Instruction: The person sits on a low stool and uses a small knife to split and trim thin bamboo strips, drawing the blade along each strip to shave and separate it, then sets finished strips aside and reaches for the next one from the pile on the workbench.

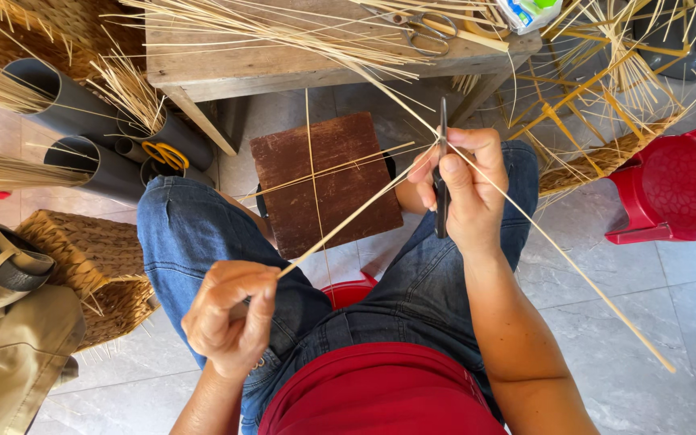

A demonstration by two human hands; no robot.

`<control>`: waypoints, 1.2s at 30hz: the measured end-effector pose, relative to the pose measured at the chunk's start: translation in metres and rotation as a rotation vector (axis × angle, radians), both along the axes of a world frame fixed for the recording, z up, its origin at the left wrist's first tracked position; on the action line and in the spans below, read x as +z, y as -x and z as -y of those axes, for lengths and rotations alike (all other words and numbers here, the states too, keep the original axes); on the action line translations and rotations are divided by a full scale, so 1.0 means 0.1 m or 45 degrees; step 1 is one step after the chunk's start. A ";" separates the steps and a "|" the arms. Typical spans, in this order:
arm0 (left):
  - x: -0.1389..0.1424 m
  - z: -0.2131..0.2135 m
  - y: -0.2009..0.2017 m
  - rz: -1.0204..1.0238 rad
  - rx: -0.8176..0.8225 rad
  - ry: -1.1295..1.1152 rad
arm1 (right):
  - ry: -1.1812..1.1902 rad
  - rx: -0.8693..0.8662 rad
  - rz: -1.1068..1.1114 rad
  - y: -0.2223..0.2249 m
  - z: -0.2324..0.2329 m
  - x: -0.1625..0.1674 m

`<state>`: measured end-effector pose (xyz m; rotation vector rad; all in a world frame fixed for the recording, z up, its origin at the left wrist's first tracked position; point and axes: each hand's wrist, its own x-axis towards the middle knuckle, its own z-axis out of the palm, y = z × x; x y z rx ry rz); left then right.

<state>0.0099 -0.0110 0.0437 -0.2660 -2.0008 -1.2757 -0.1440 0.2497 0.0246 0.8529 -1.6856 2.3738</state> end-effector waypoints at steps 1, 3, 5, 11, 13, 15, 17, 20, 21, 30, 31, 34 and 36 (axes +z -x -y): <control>0.01 0.02 0.02 0.007 0.029 0.010 | 0.032 0.028 0.038 -0.02 -0.01 0.01; 0.03 0.05 0.06 0.049 0.073 0.040 | 0.096 0.085 0.108 -0.05 -0.05 0.05; 0.06 0.09 0.06 0.129 0.100 0.077 | 0.107 0.100 0.123 -0.08 -0.08 0.08; 0.08 0.21 0.13 0.078 0.235 0.218 | 0.128 0.194 0.225 -0.17 -0.16 0.17; 0.06 0.25 0.18 0.089 0.269 0.221 | 0.140 0.216 0.233 -0.20 -0.19 0.20; 0.02 0.30 0.24 0.099 0.304 0.214 | 0.146 0.225 0.233 -0.23 -0.23 0.21; -0.01 0.35 0.31 0.100 0.342 0.194 | 0.158 0.225 0.275 -0.24 -0.28 0.23; -0.09 0.41 0.34 0.088 0.338 0.230 | 0.159 0.236 0.321 -0.24 -0.34 0.21; -0.12 0.43 0.35 0.082 0.338 0.247 | 0.156 0.247 0.334 -0.24 -0.36 0.20; -0.47 1.11 0.41 0.152 0.478 -0.292 | 0.208 -0.011 0.343 -0.12 -0.95 0.20; -0.48 1.21 0.39 0.179 0.460 -0.404 | 0.194 -0.022 0.327 -0.10 -1.06 0.19; -0.61 1.38 0.36 0.167 0.391 -0.334 | 0.208 0.001 0.354 -0.03 -1.37 0.11; -0.64 1.53 0.36 0.128 0.355 -0.303 | 0.251 0.010 0.391 0.05 -1.54 0.03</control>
